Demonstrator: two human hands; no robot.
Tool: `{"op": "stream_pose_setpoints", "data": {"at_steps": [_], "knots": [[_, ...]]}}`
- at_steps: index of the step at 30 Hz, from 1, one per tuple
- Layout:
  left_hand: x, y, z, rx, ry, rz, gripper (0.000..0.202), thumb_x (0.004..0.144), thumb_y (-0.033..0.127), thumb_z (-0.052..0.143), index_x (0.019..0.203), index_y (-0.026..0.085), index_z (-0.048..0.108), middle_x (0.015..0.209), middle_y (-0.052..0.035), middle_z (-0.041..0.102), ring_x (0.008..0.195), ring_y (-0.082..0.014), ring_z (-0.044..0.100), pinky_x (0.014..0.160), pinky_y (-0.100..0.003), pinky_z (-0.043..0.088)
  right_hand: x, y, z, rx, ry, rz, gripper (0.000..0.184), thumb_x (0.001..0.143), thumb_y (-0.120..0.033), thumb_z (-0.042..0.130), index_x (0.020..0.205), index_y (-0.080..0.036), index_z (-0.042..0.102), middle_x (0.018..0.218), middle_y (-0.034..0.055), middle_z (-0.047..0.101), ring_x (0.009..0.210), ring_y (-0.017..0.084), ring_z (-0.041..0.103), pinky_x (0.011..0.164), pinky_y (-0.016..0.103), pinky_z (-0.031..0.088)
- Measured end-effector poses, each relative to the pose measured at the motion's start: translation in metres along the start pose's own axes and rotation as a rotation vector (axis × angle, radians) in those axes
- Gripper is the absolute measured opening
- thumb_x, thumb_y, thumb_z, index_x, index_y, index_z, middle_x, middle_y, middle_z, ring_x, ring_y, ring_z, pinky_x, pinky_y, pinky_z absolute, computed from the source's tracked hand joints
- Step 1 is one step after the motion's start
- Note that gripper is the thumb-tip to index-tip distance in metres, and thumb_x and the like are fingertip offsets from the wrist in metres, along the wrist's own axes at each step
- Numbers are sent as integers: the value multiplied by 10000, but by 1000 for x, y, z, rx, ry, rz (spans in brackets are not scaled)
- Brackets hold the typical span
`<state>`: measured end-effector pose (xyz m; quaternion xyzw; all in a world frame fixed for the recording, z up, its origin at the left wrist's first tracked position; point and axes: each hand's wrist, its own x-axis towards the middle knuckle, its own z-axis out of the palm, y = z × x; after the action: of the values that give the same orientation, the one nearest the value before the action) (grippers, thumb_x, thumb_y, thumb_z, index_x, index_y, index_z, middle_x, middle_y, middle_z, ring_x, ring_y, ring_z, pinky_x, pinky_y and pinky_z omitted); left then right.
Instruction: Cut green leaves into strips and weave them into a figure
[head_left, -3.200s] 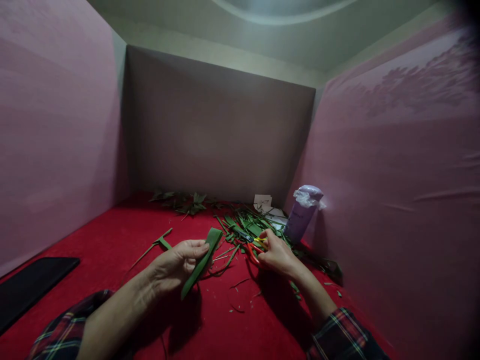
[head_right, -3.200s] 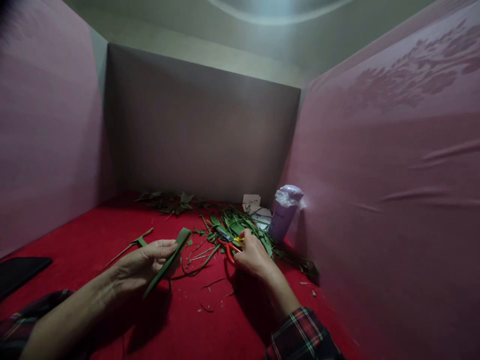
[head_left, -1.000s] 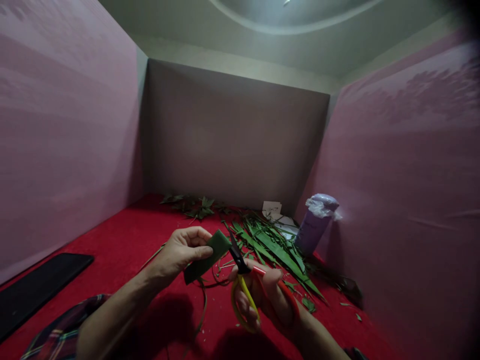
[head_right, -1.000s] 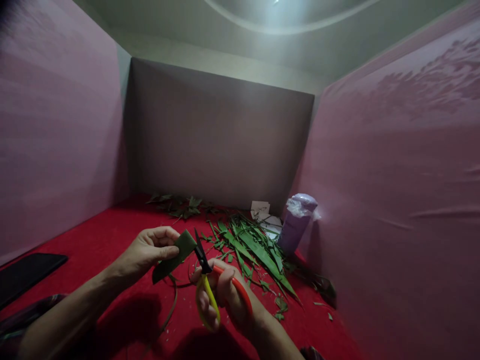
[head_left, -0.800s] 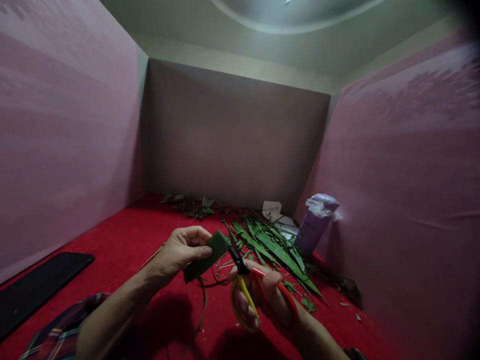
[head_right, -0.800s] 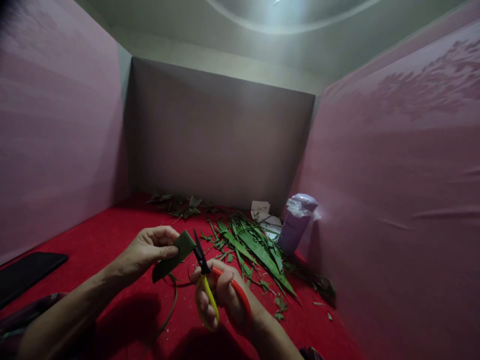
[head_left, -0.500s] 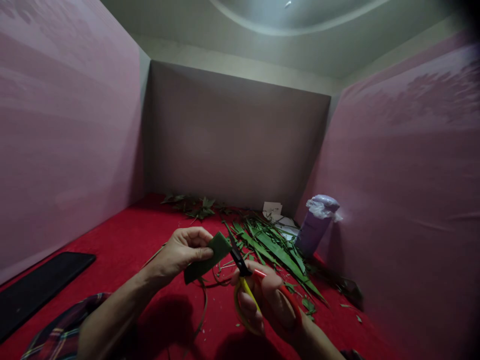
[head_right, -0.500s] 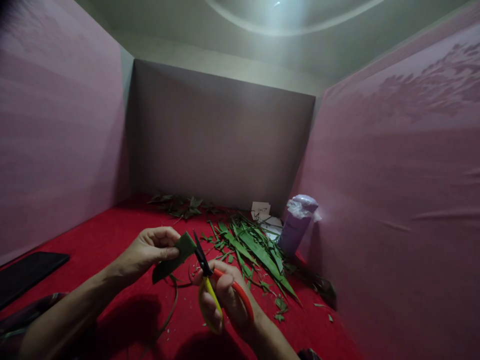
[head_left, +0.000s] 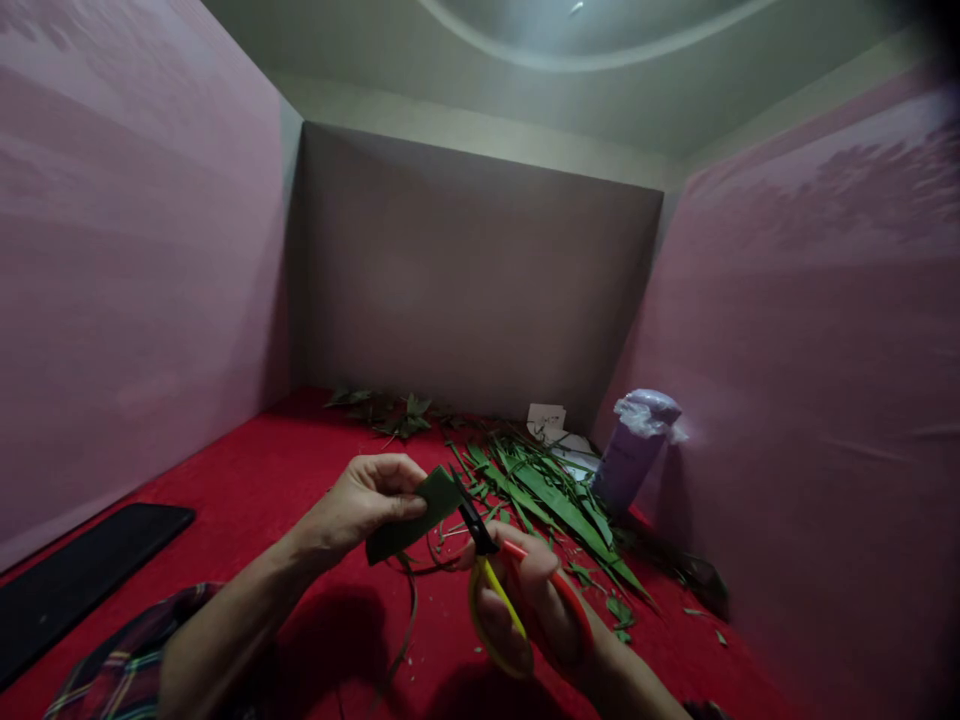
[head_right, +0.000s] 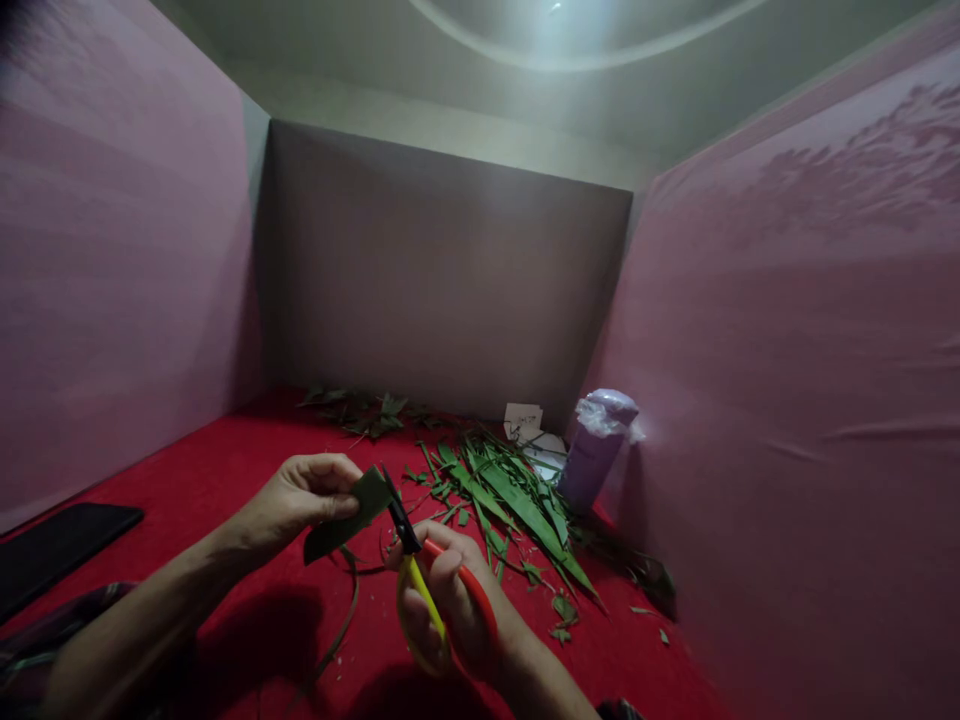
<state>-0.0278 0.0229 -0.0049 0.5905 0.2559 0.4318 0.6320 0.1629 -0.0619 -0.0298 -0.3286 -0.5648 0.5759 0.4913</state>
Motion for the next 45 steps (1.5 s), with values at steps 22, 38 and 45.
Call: {"op": "stream_pose_setpoints", "data": {"at_steps": [22, 38, 45], "knots": [[2, -6, 0, 79, 11, -71, 148, 547, 158, 761, 646, 139, 652, 555, 11, 663, 471, -84, 569, 481, -172, 427, 4, 11, 9, 57, 162, -49, 520, 617, -679, 574, 683, -174, 469, 415, -117, 284, 320, 24, 194, 328, 156, 164], [5, -24, 10, -158, 189, -235, 311, 442, 249, 822, 625, 121, 606, 499, 18, 603, 415, -71, 521, 415, -164, 405, 13, 16, -61, -1448, 544, 94, 134, 748, -179, 522, 830, -178, 629, 761, 89, 629, 703, 230, 585, 635, 302, 352], [5, -32, 12, -251, 175, -260, 220, 539, 201, 787, 632, 119, 604, 507, 5, 607, 419, -79, 538, 412, -162, 424, 20, 15, -44, -1125, 477, -65, 185, 817, -204, 473, 847, -161, 651, 903, 95, 606, 900, 224, 528, 795, 323, 369]]}}
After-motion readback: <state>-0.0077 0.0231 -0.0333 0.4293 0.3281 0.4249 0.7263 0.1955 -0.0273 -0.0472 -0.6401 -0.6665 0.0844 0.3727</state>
